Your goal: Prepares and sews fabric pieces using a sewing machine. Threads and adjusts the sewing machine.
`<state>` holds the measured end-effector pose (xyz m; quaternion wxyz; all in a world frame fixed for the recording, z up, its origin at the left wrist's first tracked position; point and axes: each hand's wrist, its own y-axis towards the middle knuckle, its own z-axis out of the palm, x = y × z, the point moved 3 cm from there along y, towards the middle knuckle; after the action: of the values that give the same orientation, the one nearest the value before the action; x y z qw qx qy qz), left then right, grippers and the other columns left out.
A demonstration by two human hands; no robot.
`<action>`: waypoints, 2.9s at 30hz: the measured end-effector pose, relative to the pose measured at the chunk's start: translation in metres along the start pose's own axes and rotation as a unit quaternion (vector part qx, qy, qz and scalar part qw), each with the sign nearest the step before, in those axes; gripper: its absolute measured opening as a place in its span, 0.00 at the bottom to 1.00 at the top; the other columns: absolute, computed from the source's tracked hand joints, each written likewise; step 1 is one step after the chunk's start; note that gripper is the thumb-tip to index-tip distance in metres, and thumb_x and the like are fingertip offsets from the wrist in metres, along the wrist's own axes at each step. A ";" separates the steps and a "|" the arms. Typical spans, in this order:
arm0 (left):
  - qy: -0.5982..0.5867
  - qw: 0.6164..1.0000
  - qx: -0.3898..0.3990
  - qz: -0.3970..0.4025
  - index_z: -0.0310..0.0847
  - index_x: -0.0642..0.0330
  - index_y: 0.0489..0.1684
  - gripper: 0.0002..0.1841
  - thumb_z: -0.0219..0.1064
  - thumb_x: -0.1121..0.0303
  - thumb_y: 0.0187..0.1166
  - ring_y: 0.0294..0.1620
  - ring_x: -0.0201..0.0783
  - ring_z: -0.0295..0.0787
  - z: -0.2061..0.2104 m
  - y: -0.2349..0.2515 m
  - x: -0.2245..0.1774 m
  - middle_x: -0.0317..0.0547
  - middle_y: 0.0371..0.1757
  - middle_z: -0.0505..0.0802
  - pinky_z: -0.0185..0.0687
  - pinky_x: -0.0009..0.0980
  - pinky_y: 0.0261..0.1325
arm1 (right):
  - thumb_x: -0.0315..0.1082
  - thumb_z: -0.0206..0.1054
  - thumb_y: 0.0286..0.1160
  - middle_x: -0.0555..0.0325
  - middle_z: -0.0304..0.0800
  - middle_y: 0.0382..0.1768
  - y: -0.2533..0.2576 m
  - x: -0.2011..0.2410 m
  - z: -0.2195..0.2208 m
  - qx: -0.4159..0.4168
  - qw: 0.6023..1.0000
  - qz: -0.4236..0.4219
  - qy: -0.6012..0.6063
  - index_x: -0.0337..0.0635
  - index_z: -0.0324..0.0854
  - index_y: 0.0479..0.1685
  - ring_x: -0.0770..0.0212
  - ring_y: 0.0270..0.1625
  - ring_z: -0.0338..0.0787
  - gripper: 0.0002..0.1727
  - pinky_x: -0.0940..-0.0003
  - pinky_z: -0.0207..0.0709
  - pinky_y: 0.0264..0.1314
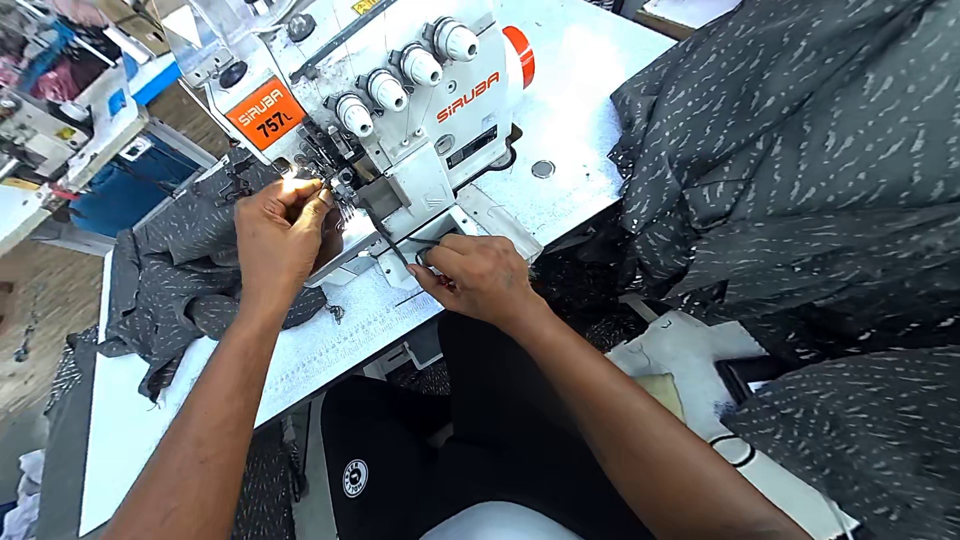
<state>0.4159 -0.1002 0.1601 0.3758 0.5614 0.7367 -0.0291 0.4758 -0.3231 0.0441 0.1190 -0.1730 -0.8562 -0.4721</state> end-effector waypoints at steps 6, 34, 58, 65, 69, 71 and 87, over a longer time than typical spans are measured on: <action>-0.027 0.999 0.002 -0.046 0.93 0.56 0.53 0.11 0.71 0.64 0.81 0.34 0.23 0.90 -0.007 -0.008 -0.004 0.34 0.41 0.96 0.86 0.21 0.40 | 0.44 0.65 0.81 0.59 0.79 0.19 0.000 0.000 0.000 -0.015 1.000 0.003 -0.002 0.44 0.83 0.21 0.59 0.21 0.81 0.19 0.64 0.67 0.18; -0.013 1.000 0.017 -0.002 0.93 0.55 0.47 0.08 0.75 0.65 0.78 0.34 0.22 0.91 -0.013 0.004 0.001 0.32 0.39 0.96 0.88 0.21 0.41 | 0.44 0.66 0.80 0.58 0.78 0.18 0.001 0.001 -0.001 -0.038 0.999 0.006 -0.004 0.44 0.82 0.19 0.60 0.20 0.80 0.20 0.65 0.65 0.17; -0.043 0.999 0.001 0.030 0.91 0.57 0.46 0.06 0.70 0.66 0.82 0.41 0.22 0.90 -0.004 0.003 0.004 0.33 0.41 0.95 0.86 0.20 0.48 | 0.44 0.66 0.79 0.59 0.79 0.18 0.000 0.000 -0.002 -0.036 0.999 0.013 0.000 0.44 0.83 0.20 0.60 0.20 0.80 0.19 0.65 0.65 0.17; -0.053 0.999 -0.002 -0.003 0.91 0.56 0.44 0.05 0.72 0.67 0.80 0.37 0.23 0.90 -0.005 0.004 0.003 0.33 0.37 0.95 0.87 0.22 0.44 | 0.44 0.66 0.80 0.58 0.78 0.18 0.001 0.001 -0.002 -0.036 0.999 0.011 -0.001 0.43 0.83 0.20 0.60 0.20 0.80 0.20 0.65 0.65 0.17; -0.059 0.998 -0.005 -0.030 0.91 0.54 0.44 0.06 0.70 0.65 0.83 0.35 0.23 0.88 -0.001 -0.001 -0.002 0.31 0.37 0.93 0.85 0.20 0.40 | 0.44 0.66 0.80 0.58 0.79 0.18 0.001 0.001 -0.002 -0.035 0.999 0.010 -0.005 0.44 0.82 0.20 0.60 0.20 0.80 0.20 0.65 0.65 0.17; -0.069 0.996 -0.009 -0.048 0.91 0.56 0.45 0.05 0.71 0.67 0.80 0.33 0.24 0.89 -0.001 -0.001 -0.005 0.33 0.35 0.93 0.86 0.21 0.38 | 0.45 0.66 0.80 0.59 0.79 0.18 0.000 0.001 -0.002 -0.035 0.999 0.012 -0.006 0.44 0.82 0.19 0.60 0.20 0.80 0.20 0.65 0.65 0.17; 0.049 0.994 -0.070 -0.072 0.94 0.51 0.50 0.11 0.66 0.61 0.83 0.44 0.28 0.91 0.005 -0.007 -0.016 0.37 0.47 0.95 0.86 0.34 0.52 | 0.44 0.68 0.78 0.61 0.81 0.19 0.002 -0.002 -0.001 -0.020 1.000 0.022 0.001 0.44 0.88 0.25 0.63 0.20 0.80 0.17 0.66 0.67 0.18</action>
<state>0.4139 -0.1181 0.1630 0.3745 0.4802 0.7928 0.0230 0.4782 -0.3234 0.0452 0.1266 -0.1940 -0.8424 -0.4866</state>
